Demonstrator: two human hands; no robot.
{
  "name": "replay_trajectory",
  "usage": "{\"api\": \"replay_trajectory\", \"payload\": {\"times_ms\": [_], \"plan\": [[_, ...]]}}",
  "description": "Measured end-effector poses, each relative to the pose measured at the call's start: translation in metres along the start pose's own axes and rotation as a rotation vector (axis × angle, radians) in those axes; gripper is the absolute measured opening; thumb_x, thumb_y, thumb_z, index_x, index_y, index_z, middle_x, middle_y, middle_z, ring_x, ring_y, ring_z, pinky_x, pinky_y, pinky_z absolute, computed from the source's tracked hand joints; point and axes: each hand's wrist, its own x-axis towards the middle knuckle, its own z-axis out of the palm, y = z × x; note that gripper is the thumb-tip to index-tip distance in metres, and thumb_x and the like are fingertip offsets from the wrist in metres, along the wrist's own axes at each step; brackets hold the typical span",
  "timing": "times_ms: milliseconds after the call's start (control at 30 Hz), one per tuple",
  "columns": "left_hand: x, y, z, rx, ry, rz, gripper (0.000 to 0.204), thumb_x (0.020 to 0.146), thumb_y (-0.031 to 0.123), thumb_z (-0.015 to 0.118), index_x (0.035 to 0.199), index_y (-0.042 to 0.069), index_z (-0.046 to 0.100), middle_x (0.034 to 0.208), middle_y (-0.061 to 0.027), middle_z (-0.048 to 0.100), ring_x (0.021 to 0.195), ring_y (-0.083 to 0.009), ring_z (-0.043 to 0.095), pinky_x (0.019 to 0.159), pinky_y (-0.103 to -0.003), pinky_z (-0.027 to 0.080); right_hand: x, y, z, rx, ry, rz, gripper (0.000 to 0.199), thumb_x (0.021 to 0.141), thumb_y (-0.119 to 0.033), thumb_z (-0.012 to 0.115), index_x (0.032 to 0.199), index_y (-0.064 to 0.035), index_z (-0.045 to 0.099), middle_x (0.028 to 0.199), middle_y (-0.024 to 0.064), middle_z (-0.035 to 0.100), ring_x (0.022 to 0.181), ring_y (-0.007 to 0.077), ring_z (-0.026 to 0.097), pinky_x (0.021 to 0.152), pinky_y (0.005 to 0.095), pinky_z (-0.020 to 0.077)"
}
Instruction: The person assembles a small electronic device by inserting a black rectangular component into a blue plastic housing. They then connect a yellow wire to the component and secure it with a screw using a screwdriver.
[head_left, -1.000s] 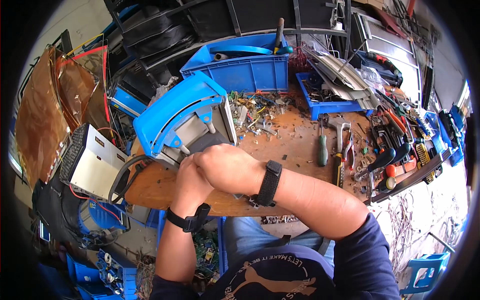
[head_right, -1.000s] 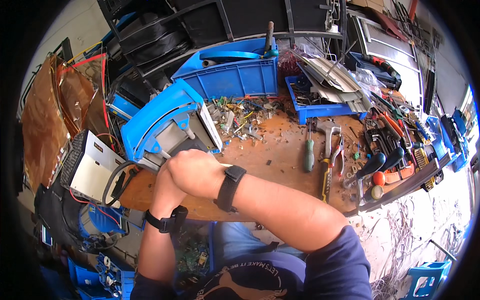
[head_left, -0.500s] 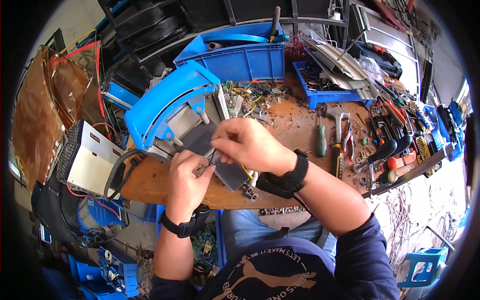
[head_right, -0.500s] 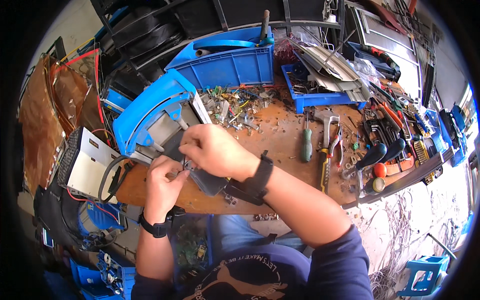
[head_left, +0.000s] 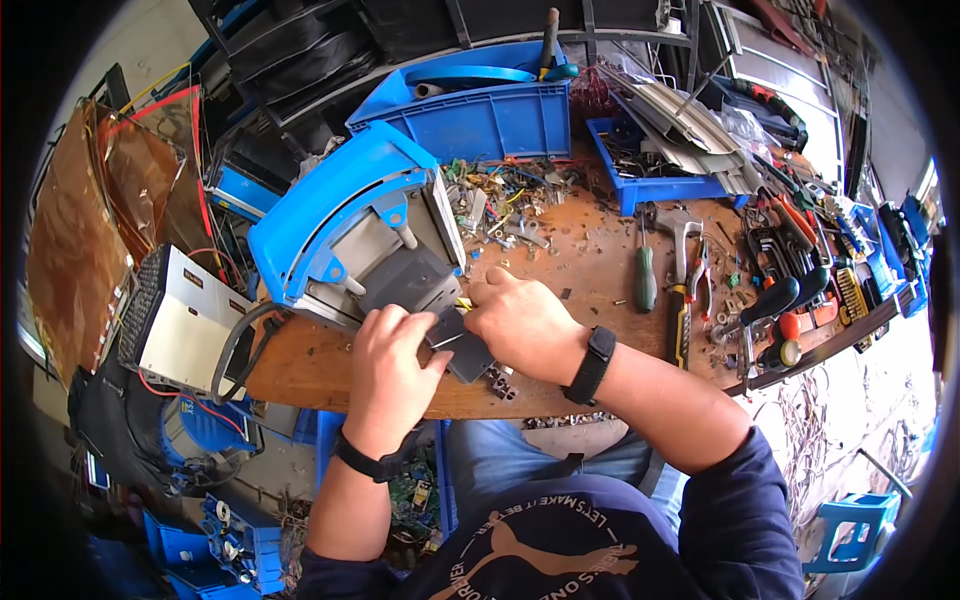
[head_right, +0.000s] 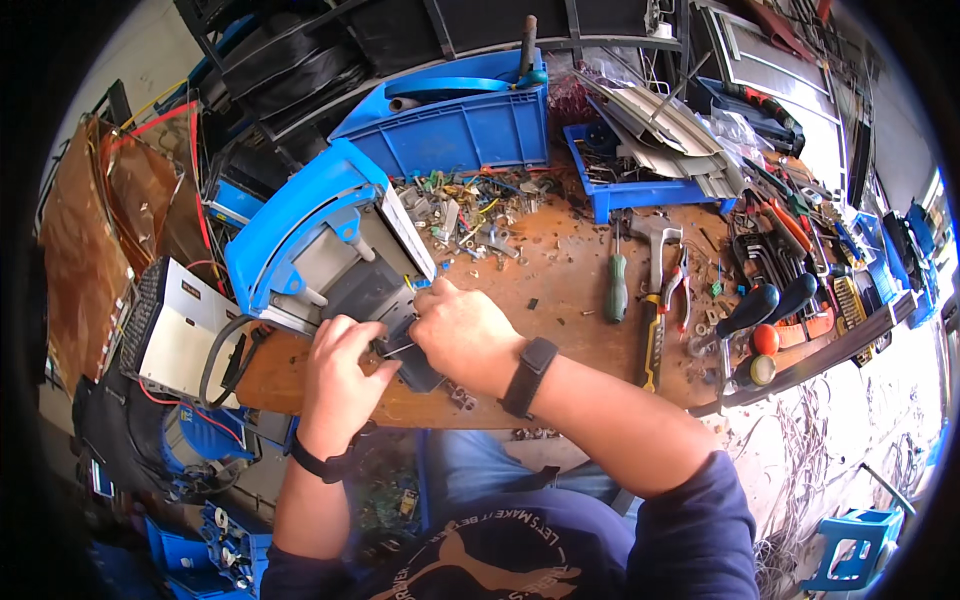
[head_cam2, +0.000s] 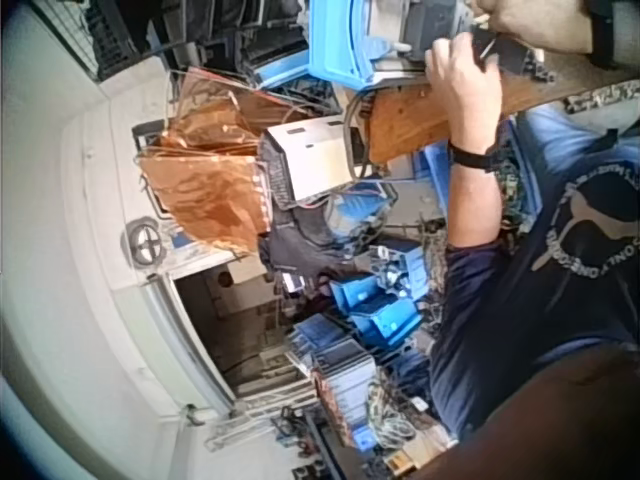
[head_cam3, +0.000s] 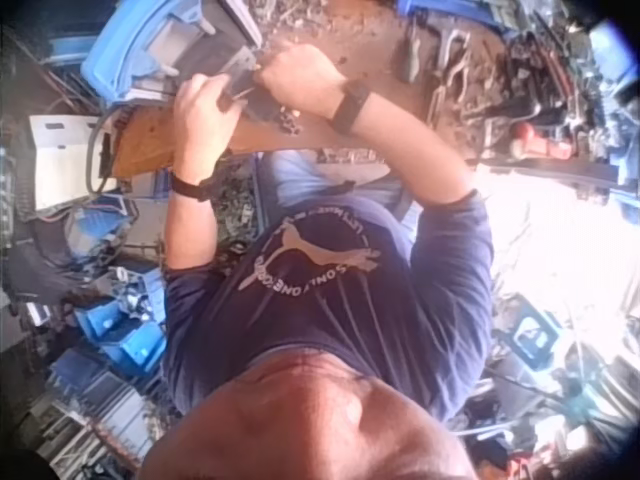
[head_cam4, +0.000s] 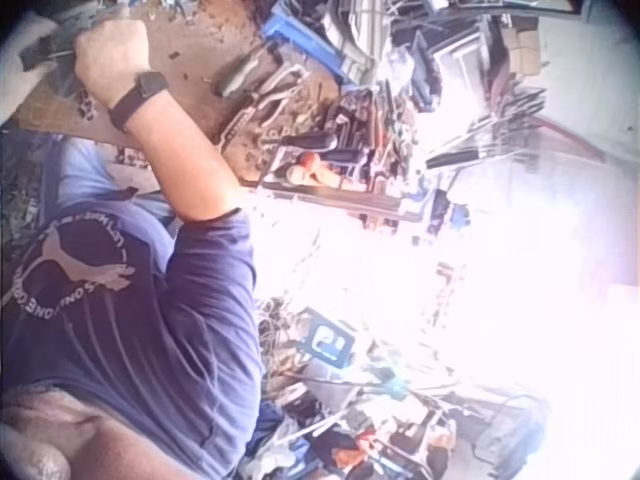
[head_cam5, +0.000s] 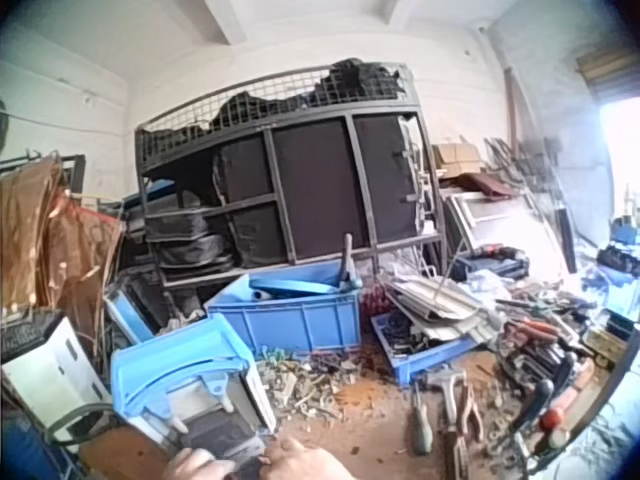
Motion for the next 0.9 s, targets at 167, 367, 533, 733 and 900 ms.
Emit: {"api": "replay_trajectory", "payload": {"times_ms": [167,367,533,733,900], "plan": [[-0.001,-0.02,-0.009,-0.026,0.028,-0.156,0.036,0.061,0.006,0.082,0.092,0.004,0.065,0.083,-0.0091,0.056,0.082,-0.0283,0.055,0.073,-0.039,0.046,0.004,0.012,0.019,0.14,-0.118,0.066,0.013,0.076,-0.01,0.057,0.083,-0.0051,0.067,0.09,0.0137,0.062,0.084,0.0301,0.065,0.074,0.0398,0.0534],[-0.005,-0.029,0.003,-0.124,0.005,-0.247,0.03,0.06,0.008,0.084,0.075,0.004,0.058,0.075,-0.0089,0.054,0.077,-0.0294,0.055,0.069,-0.04,0.046,0.005,0.015,0.026,0.18,-0.119,0.06,0.017,0.076,-0.008,0.055,0.087,-0.0042,0.068,0.093,0.0149,0.062,0.088,0.031,0.065,0.077,0.0406,0.053],[-0.005,-0.023,0.005,-0.019,0.046,-0.241,0.035,0.059,0.01,0.086,0.066,0.004,0.052,0.073,-0.0102,0.054,0.075,-0.0317,0.054,0.067,-0.042,0.045,0.003,0.018,0.032,0.221,-0.101,0.051,0.017,0.075,-0.008,0.056,0.087,-0.004,0.067,0.092,0.0153,0.062,0.087,0.0316,0.065,0.077,0.0408,0.0527],[0.0,-0.016,0.005,0.057,0.054,-0.23,0.039,0.057,0.011,0.087,0.063,0.004,0.049,0.071,-0.0103,0.051,0.069,-0.0306,0.053,0.061,-0.041,0.043,0.006,0.018,0.037,0.221,-0.083,0.031,0.017,0.075,-0.007,0.056,0.087,-0.0041,0.067,0.091,0.0152,0.062,0.086,0.0317,0.065,0.077,0.0408,0.0527],[0.004,-0.015,0.008,0.128,0.06,-0.21,0.041,0.056,0.012,0.087,0.061,0.004,0.047,0.07,-0.0114,0.051,0.067,-0.033,0.052,0.059,-0.043,0.043,0.005,0.018,0.038,0.226,-0.068,0.036,0.016,0.074,-0.007,0.057,0.086,-0.0044,0.067,0.091,0.0141,0.062,0.085,0.031,0.065,0.076,0.0401,0.0531]]}}
